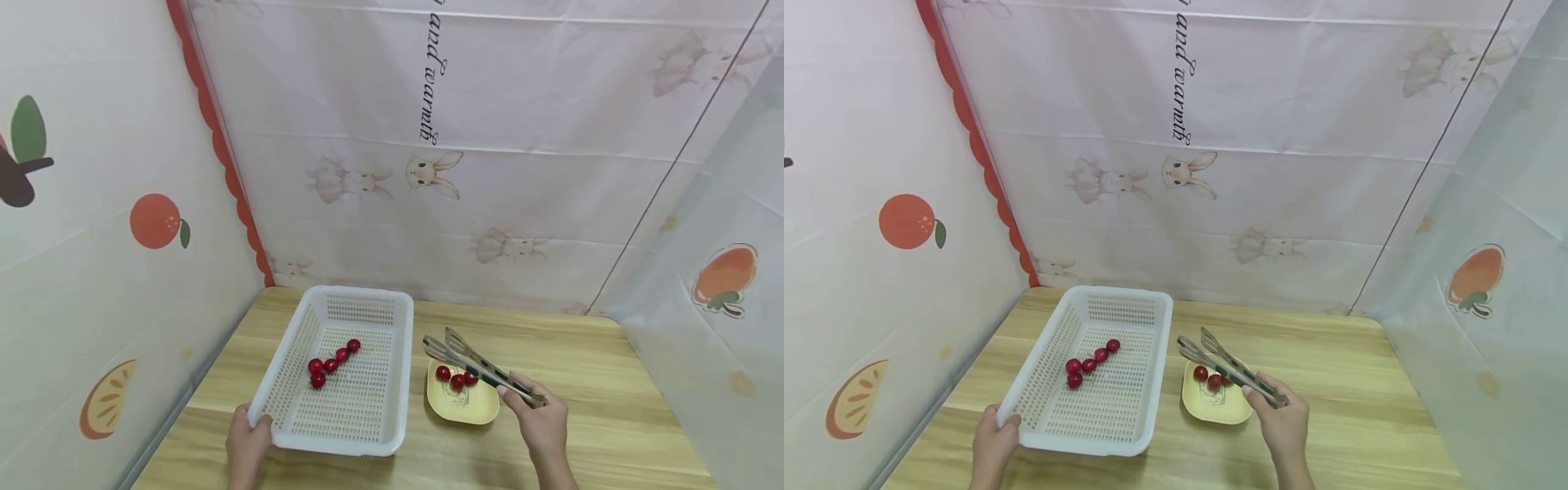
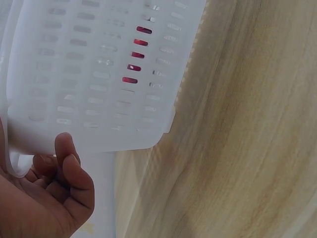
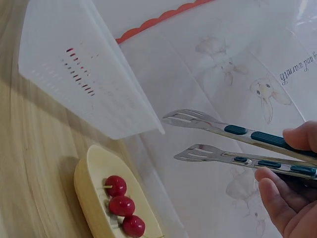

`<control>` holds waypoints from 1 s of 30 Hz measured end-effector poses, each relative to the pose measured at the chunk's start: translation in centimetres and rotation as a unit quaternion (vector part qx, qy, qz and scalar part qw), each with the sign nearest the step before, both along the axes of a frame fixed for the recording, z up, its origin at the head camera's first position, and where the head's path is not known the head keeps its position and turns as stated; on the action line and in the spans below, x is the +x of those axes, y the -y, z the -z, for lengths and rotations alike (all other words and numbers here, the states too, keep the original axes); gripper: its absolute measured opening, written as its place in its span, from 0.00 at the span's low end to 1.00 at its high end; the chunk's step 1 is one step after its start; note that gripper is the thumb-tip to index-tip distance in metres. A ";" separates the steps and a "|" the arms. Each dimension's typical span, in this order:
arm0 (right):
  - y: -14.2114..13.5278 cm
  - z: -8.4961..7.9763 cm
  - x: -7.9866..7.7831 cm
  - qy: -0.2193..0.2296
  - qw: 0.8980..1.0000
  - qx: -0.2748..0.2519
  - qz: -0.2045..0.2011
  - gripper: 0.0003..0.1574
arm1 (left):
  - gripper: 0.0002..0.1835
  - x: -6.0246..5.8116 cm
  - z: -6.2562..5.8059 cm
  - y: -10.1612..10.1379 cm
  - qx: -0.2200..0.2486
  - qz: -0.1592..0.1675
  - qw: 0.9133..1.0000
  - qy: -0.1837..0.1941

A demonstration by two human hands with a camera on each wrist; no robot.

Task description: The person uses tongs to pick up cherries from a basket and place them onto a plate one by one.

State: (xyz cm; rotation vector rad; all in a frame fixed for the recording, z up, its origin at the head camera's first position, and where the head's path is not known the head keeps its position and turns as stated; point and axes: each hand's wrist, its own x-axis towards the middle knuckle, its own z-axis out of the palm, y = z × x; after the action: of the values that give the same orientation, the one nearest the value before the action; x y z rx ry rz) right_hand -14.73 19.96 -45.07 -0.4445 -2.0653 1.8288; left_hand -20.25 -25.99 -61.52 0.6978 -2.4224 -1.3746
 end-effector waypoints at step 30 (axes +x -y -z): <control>2.3 3.0 -5.3 -0.104 0.987 -0.042 -0.112 0.22 | 0.19 1.3 -4.2 -1.2 0.048 0.023 0.998 0.019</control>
State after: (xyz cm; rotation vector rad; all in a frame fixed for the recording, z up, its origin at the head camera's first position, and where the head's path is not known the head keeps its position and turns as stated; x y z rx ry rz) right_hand -20.00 17.62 -48.09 -0.0367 -1.9670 1.9995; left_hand -18.94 -24.83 -57.29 0.7013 -2.4288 -1.5179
